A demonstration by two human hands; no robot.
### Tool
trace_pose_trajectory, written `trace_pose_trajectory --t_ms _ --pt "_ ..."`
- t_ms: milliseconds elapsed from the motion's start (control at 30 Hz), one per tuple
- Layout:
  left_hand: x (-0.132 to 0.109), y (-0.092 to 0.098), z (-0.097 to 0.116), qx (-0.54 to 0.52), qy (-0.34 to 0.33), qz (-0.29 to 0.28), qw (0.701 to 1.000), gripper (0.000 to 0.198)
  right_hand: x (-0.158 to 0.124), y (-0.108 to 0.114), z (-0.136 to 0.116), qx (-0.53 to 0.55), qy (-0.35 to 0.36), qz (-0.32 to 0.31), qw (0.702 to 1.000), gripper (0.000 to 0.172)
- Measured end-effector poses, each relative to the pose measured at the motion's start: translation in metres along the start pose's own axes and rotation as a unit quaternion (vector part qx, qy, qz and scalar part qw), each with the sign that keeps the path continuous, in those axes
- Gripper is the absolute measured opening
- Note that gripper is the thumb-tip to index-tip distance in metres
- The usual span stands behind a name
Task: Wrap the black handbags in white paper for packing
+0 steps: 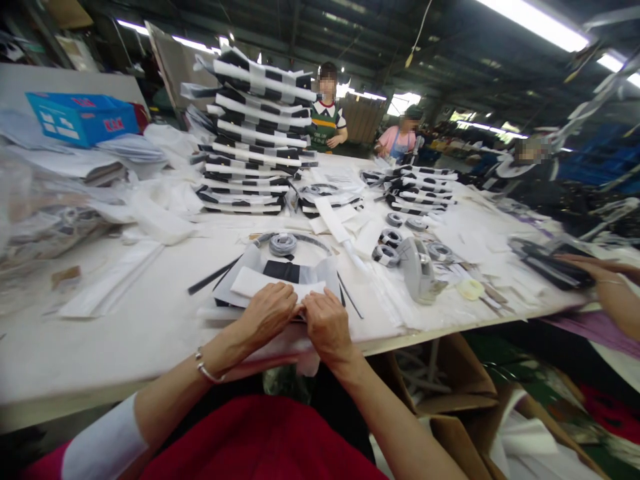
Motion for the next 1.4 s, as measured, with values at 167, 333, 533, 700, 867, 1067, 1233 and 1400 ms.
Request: trace_pose_trajectory --t_ms 167,333,533,700,867,1067,1233,1400 --pt "-0.003 -0.011 -0.005 -0.078 0.036 0.028 0.996 0.02 0.003 0.0 0.0 0.013 -0.024 -0.011 1.0 0.025" --pt "-0.012 -0.02 -0.01 -0.177 0.019 0.032 0.983 0.036 0.003 0.004 -0.006 0.057 -0.047 -0.018 0.997 0.022" --pt "-0.013 -0.024 -0.012 -0.232 0.013 -0.003 0.973 0.033 0.017 0.026 0.01 0.15 -0.123 -0.055 0.98 0.017" --pt "-0.013 -0.025 -0.012 -0.232 0.015 0.002 0.973 0.034 0.037 0.021 0.034 0.077 -0.15 -0.098 0.981 0.025" --pt "-0.013 -0.027 -0.012 -0.235 0.03 0.005 0.972 0.036 0.038 0.008 0.037 0.037 -0.101 -0.123 0.987 0.026" --pt "-0.015 -0.027 -0.01 -0.239 0.031 0.032 0.97 0.035 0.029 0.011 0.034 0.063 -0.061 -0.078 0.993 0.021" --pt "-0.018 -0.033 -0.008 -0.233 0.006 0.062 0.97 0.028 0.027 0.008 0.034 0.056 -0.037 -0.063 0.996 0.021" --pt "-0.021 -0.039 -0.006 -0.214 -0.001 0.093 0.973 0.027 0.009 0.032 0.028 0.087 0.037 -0.004 0.996 0.015"
Point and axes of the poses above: each hand's wrist, its own x-axis towards the middle knuckle, its own y-axis out of the back of the hand, z = x × y, the point moved 1 cm from there along x, towards the middle knuckle, and after that the axes turned 4 degrees about -y, right-handed, at the moved point
